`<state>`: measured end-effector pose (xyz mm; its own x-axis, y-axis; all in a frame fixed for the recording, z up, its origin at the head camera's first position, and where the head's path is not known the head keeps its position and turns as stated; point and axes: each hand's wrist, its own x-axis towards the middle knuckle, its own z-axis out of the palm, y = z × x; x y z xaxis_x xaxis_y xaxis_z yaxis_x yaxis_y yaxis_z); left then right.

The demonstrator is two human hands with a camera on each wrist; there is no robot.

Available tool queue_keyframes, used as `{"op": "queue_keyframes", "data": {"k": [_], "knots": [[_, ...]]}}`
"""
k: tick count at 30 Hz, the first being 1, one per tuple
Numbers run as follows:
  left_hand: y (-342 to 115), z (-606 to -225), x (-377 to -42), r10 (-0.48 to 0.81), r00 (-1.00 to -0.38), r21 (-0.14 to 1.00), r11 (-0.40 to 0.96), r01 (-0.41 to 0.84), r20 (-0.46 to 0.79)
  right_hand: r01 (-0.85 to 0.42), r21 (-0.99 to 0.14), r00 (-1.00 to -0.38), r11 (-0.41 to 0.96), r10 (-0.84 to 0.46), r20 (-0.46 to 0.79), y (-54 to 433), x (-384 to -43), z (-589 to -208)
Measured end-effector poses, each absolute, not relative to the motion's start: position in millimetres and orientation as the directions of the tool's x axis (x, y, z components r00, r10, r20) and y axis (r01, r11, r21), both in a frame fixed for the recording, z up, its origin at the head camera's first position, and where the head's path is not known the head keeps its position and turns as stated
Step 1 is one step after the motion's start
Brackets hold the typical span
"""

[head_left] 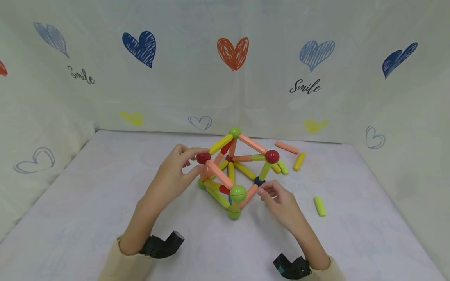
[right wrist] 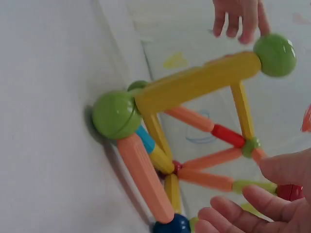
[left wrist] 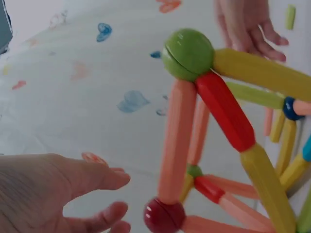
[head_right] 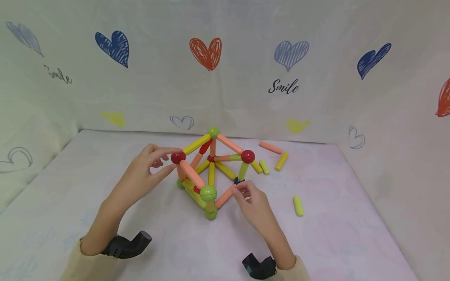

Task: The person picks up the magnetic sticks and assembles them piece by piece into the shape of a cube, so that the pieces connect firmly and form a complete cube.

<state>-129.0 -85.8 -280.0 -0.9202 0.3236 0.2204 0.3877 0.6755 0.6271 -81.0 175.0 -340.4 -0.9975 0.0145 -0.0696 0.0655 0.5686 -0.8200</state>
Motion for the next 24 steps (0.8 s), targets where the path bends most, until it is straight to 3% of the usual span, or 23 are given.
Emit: {"op": "queue_keyframes", "data": {"k": [5,12,18,24], "knots": [[-68.1,-269.0,-104.4,0.509,-0.841,0.626,0.599,0.5,0.185,0.147,-0.905,-0.989,0.399,0.074,-0.128,196.3,-99.1,-351.3],[-37.9,-278.8,-90.2,0.62,-0.769,0.484,0.631,0.607,0.157,0.111,-0.973,-0.986,0.204,-0.103,-0.133,205.1,-111.6,-368.9],[-34.7,-283.0,-89.9,0.606,-0.773,0.444,0.65,0.617,0.187,0.117,-0.971,-0.985,0.209,-0.098,-0.14,203.5,-113.7,-370.9],[-41.4,-281.1,-91.5,0.583,-0.792,0.43,0.677,0.597,0.182,0.12,-0.946,-0.989,0.301,-0.048,-0.141,201.4,-114.2,-369.0]]}}
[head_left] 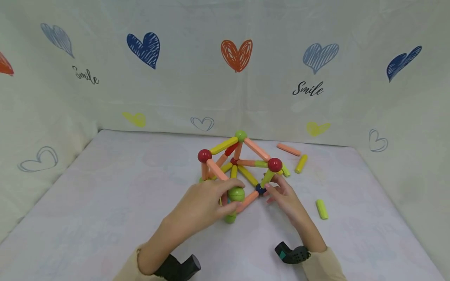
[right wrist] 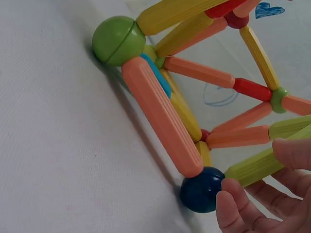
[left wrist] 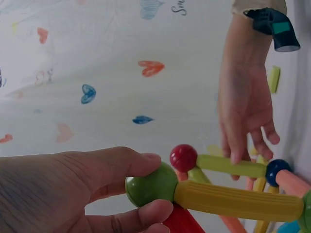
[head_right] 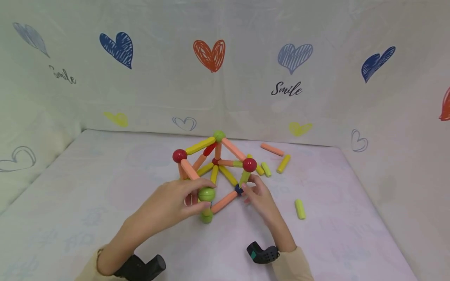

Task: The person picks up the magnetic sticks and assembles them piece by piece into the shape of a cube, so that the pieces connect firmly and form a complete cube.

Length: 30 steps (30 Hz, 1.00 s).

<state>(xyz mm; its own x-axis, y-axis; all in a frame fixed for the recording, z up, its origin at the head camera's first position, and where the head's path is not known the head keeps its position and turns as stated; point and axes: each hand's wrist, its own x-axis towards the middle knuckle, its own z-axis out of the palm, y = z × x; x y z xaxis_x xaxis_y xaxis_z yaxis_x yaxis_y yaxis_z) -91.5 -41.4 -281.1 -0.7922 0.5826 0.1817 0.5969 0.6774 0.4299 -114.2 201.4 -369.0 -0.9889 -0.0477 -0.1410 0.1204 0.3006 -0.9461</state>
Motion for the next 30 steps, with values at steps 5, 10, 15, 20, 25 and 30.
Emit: {"op": "queue_keyframes", "data": {"k": [5,10,15,20,25,30], "knots": [[-48.0,-279.2,-94.5,0.544,-0.823,0.429,0.713,0.555,0.161,0.03,-0.865,-0.996,0.501,-0.054,-0.065,200.4,-110.3,-368.3],[-54.4,-278.4,-98.5,0.51,-0.849,0.467,0.723,0.509,0.135,-0.101,-0.785,-0.994,0.611,-0.1,0.051,195.2,-105.1,-366.4],[-58.2,-279.3,-102.6,0.471,-0.874,0.516,0.723,0.46,0.12,-0.128,-0.724,-0.992,0.677,-0.08,0.1,190.7,-101.6,-362.4],[-57.7,-282.3,-107.2,0.449,-0.886,0.532,0.726,0.436,0.113,-0.07,-0.659,-0.997,0.749,-0.031,0.071,190.2,-98.6,-355.3],[-58.4,-286.6,-112.2,0.452,-0.883,0.538,0.716,0.445,0.129,-0.044,-0.634,-0.999,0.772,-0.015,0.051,187.8,-97.1,-350.2],[-60.9,-288.3,-116.8,0.444,-0.887,0.566,0.703,0.431,0.124,-0.033,-0.612,-0.999,0.79,-0.007,0.045,182.7,-95.5,-347.9]]}}
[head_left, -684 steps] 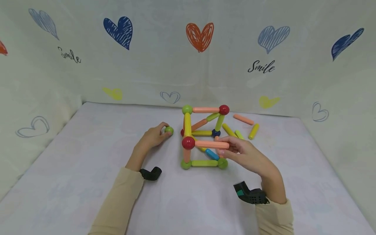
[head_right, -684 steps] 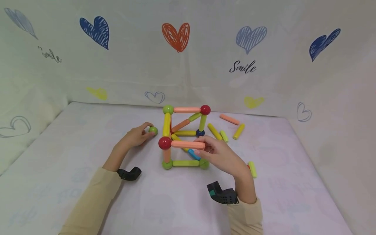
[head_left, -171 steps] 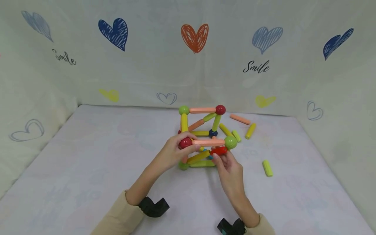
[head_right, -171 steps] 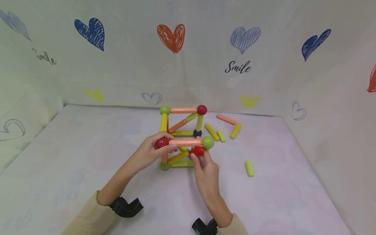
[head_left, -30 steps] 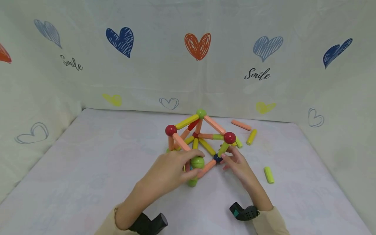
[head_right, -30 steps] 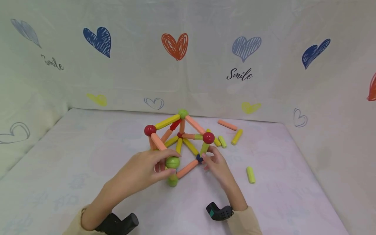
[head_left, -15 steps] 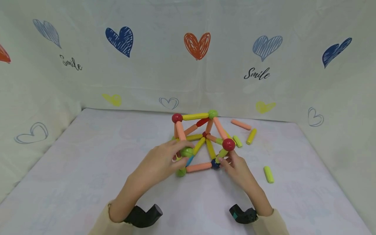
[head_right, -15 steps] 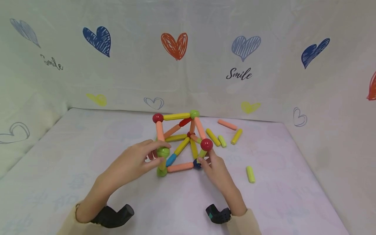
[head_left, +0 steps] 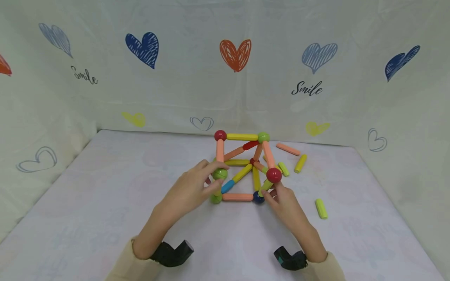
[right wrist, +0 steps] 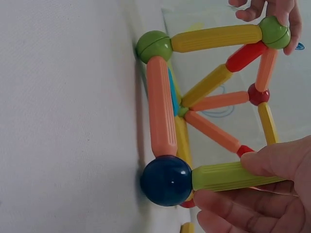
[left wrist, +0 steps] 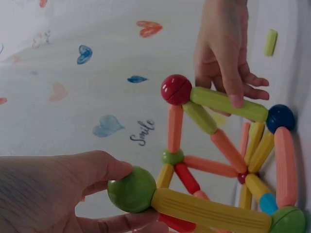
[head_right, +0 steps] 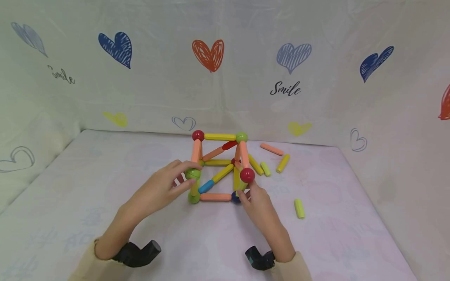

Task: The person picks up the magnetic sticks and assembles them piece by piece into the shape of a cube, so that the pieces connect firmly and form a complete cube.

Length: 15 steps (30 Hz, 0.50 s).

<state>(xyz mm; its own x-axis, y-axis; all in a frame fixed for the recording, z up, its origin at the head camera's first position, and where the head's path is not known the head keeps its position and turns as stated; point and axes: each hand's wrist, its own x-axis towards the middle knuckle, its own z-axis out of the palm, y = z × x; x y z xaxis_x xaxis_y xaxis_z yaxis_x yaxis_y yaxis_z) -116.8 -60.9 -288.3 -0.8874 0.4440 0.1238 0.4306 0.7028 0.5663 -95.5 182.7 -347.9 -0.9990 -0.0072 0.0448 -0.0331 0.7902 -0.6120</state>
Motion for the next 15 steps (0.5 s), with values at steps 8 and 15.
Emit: {"op": "queue_keyframes", "data": {"k": [8,15], "knots": [[-70.0,-284.8,-121.8,0.458,-0.886,0.634,0.667,0.392,0.066,-0.031,-0.591,-0.999,0.806,-0.008,0.041,176.4,-94.0,-347.3],[-73.1,-284.5,-124.3,0.488,-0.871,0.673,0.626,0.394,0.056,0.005,-0.596,-1.0,0.803,0.005,-0.002,174.7,-95.3,-347.8]]}}
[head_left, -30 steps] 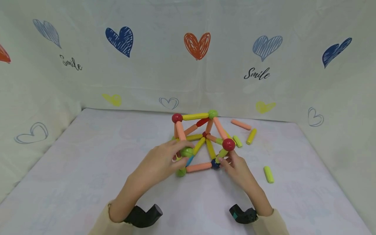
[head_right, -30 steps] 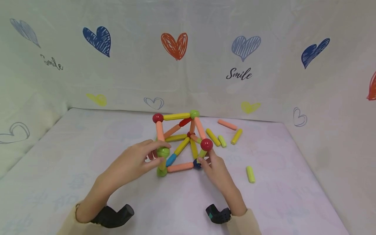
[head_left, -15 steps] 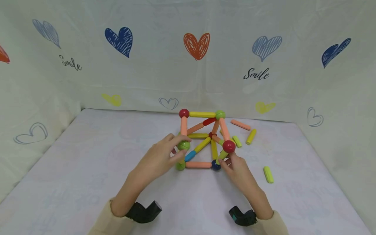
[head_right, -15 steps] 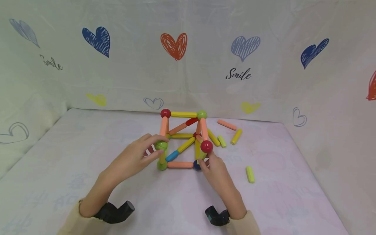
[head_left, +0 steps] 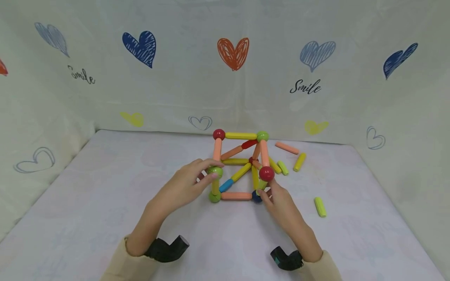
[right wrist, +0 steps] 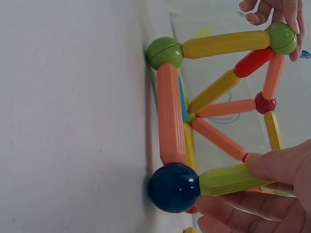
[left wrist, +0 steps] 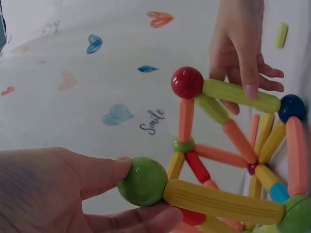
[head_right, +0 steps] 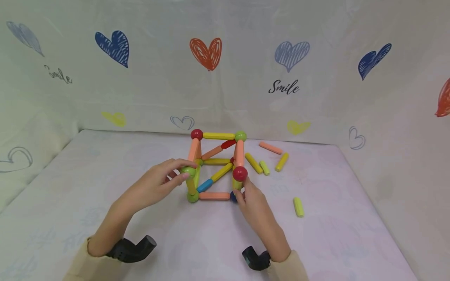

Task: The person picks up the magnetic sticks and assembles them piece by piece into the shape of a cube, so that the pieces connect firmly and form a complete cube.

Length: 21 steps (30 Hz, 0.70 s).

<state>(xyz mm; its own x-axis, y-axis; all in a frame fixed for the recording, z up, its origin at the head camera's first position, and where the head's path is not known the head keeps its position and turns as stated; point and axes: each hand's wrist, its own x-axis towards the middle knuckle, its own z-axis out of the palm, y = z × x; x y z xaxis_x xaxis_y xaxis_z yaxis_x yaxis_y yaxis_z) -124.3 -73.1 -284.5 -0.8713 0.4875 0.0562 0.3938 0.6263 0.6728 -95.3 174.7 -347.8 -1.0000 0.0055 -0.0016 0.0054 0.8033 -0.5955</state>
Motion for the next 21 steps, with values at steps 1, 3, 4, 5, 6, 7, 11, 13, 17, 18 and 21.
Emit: {"op": "queue_keyframes", "data": {"k": [1,3,4,5,6,7,11,13,17,18,21], "knots": [[-72.9,-284.5,-124.4,0.488,-0.871,0.675,0.623,0.395,0.059,0.003,-0.594,-1.0,0.804,0.004,0.001,174.9,-95.5,-348.0],[-72.1,-284.4,-124.7,0.488,-0.871,0.68,0.618,0.395,0.062,-0.009,-0.59,-1.0,0.807,-0.006,0.007,176.2,-95.3,-348.2],[-72.0,-284.6,-124.8,0.489,-0.87,0.681,0.616,0.396,0.064,-0.018,-0.589,-1.0,0.808,-0.013,0.011,177.2,-95.2,-348.2],[-71.9,-284.8,-125.0,0.49,-0.869,0.682,0.613,0.399,0.067,-0.026,-0.588,-1.0,0.809,-0.021,0.015,178.4,-95.2,-348.2],[-71.8,-285.0,-125.3,0.49,-0.869,0.683,0.611,0.4,0.069,-0.032,-0.588,-0.999,0.808,-0.03,0.014,180.1,-95.1,-348.0],[-72.1,-285.2,-125.6,0.489,-0.869,0.684,0.61,0.399,0.071,-0.038,-0.592,-0.999,0.805,-0.04,0.011,181.9,-95.2,-347.3],[-72.6,-285.8,-127.1,0.491,-0.868,0.687,0.606,0.4,0.072,-0.048,-0.617,-0.998,0.785,-0.064,-0.005,193.6,-95.4,-342.8],[-72.5,-285.7,-127.6,0.494,-0.867,0.691,0.602,0.4,0.071,-0.04,-0.632,-0.998,0.774,-0.066,-0.018,201.7,-95.9,-341.3],[-73.5,-285.8,-127.9,0.504,-0.861,0.707,0.586,0.397,0.067,0.012,-0.645,-0.997,0.764,-0.042,-0.068,220.1,-100.2,-344.8],[-73.9,-286.0,-128.2,0.506,-0.86,0.712,0.58,0.396,0.066,0.036,-0.647,-0.995,0.761,-0.03,-0.091,224.2,-102.4,-346.8],[-75.4,-286.9,-129.4,0.513,-0.856,0.727,0.566,0.389,0.059,0.116,-0.653,-0.987,0.748,0.015,-0.158,233.8,-112.1,-354.6]]}}
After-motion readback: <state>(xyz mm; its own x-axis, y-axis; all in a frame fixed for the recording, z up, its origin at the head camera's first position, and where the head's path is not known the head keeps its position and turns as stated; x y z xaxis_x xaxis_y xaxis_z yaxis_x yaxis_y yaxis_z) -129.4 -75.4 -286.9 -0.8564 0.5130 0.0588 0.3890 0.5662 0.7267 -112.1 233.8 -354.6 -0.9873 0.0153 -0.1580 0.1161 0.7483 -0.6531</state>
